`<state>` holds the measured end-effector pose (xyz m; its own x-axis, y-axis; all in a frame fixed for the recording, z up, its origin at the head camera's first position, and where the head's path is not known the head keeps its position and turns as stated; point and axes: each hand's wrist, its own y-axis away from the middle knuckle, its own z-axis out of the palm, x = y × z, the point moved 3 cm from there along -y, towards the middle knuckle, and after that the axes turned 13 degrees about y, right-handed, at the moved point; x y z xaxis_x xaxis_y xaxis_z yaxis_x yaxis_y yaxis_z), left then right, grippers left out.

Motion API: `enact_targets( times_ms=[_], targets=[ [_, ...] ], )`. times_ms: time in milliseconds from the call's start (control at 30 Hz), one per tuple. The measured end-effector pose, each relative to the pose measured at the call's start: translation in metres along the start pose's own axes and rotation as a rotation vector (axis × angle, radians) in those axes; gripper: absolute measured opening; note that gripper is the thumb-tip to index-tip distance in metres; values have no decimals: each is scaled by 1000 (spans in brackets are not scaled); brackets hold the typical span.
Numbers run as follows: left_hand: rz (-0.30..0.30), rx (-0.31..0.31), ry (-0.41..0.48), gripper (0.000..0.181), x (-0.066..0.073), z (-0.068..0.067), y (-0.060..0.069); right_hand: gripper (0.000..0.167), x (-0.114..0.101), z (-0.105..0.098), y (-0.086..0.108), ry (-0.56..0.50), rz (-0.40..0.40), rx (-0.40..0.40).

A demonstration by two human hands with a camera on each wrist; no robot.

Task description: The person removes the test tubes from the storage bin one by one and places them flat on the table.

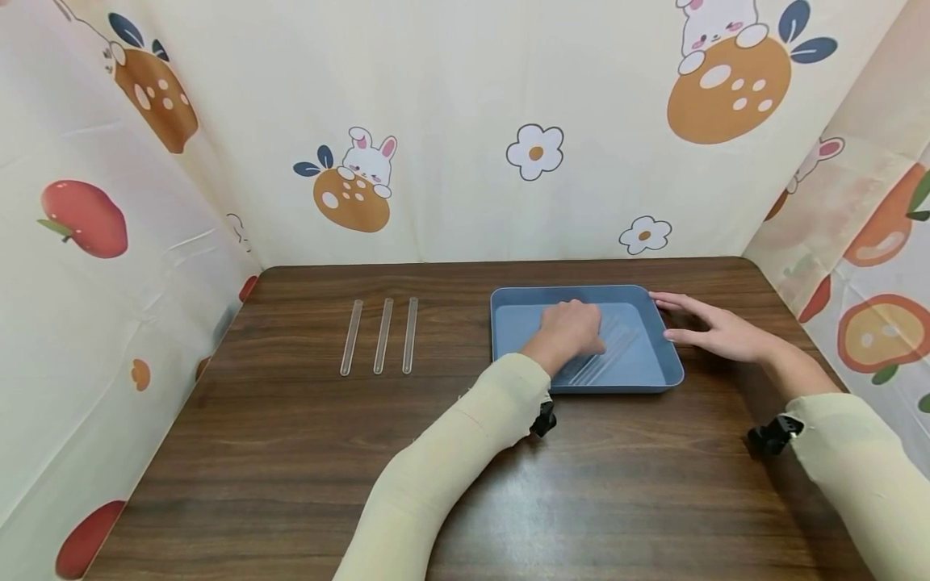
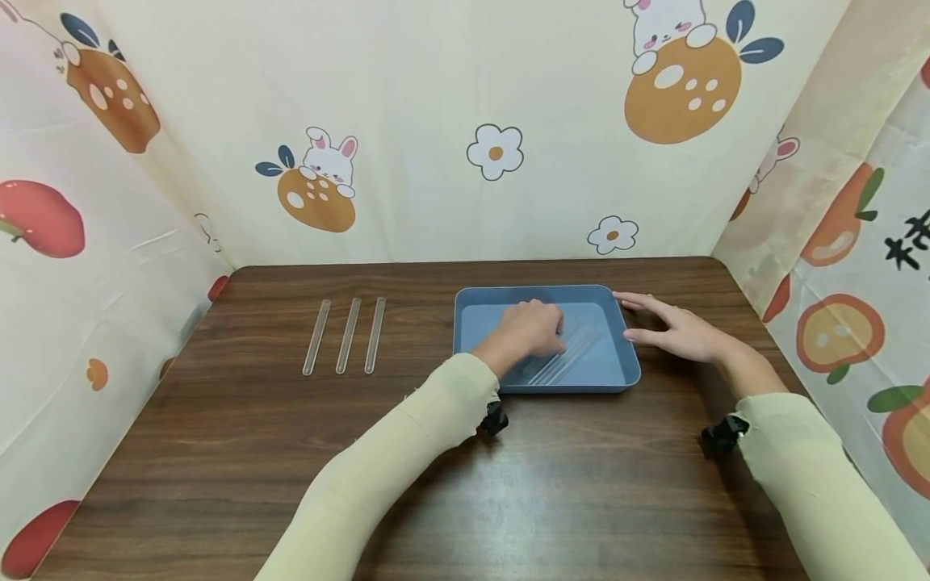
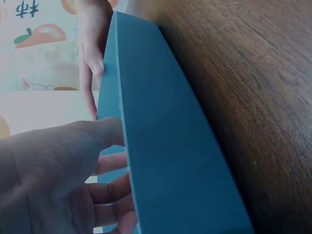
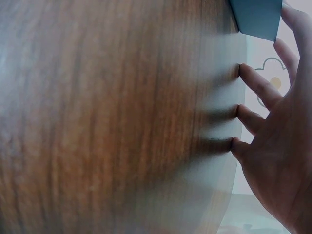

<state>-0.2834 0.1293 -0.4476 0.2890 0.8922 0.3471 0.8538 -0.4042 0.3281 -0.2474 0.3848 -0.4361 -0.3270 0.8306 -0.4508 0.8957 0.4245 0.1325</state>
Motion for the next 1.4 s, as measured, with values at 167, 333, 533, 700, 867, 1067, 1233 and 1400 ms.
enact_targets(
  times_ms=[167, 333, 533, 700, 867, 1067, 1233, 1400],
  targets=[
    [-5, 6, -15, 46, 1, 0, 0, 80, 1, 0, -1, 2, 2, 5],
    [-3, 2, -23, 40, -1, 3, -4, 80, 2, 1, -1, 6, 6, 7],
    [-19, 1, -41, 48, -1, 4, -5, 80, 1, 1, -1, 1, 5, 14],
    [-15, 3, -42, 42, -2, 6, -9, 80, 1, 1, -1, 6, 1, 10],
    [11, -2, -38, 37, -5, 7, -12, 79, 1, 1, -1, 2, -2, 13],
    [3, -15, 8, 48, -9, 3, -10, 79, 1, 2, -1, 2, -4, 14],
    [3, -10, 25, 47, -11, -3, -3, 79, 1, 2, -1, 1, -3, 11],
    [46, 7, 21, 40, -16, -5, -7, 79, -1, 1, -1, -2, -4, 8]
  ],
)
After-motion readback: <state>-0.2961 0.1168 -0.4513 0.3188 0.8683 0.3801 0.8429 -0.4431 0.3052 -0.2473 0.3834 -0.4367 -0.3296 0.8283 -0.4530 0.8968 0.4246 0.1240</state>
